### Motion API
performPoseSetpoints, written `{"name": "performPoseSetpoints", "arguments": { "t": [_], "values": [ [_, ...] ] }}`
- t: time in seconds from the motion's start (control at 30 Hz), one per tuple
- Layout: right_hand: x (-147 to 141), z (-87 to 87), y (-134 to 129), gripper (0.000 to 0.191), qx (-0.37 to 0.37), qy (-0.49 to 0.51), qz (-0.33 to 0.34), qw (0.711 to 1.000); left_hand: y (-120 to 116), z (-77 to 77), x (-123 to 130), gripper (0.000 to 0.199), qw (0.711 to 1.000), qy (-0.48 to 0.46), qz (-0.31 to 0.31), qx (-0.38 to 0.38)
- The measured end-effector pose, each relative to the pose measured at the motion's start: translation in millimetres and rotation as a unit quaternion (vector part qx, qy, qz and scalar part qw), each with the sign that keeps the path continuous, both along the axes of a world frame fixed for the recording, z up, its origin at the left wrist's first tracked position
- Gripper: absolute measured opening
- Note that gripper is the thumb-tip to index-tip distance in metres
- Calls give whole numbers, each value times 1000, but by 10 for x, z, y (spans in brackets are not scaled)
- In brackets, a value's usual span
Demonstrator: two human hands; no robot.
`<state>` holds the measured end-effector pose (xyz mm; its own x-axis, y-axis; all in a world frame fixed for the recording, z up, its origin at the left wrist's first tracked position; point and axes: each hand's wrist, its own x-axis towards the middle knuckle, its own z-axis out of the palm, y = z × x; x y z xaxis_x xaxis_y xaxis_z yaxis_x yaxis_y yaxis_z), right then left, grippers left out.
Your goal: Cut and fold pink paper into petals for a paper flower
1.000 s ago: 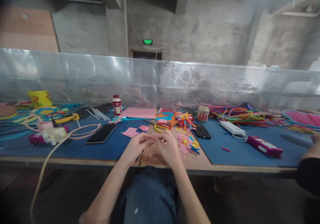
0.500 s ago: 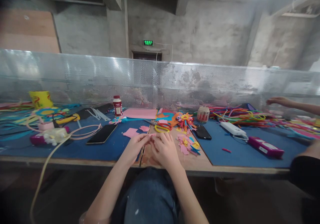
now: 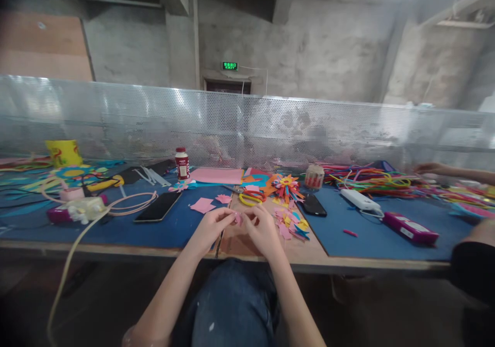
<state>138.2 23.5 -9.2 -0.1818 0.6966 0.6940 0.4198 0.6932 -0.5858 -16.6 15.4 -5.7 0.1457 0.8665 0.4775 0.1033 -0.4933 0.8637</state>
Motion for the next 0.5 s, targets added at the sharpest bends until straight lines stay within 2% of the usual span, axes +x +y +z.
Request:
{"name": "performPoseSetpoints", "arguments": {
  "t": [0.3,0.5],
  "values": [
    [10,-21,17,19,21,-3,6,1000,11,-15,5,20,999,-12,14,-27],
    [-35,-38,26,18,73,-31,-57,995,20,-15,15,21,999,-16,8,-36]
  ]
}}
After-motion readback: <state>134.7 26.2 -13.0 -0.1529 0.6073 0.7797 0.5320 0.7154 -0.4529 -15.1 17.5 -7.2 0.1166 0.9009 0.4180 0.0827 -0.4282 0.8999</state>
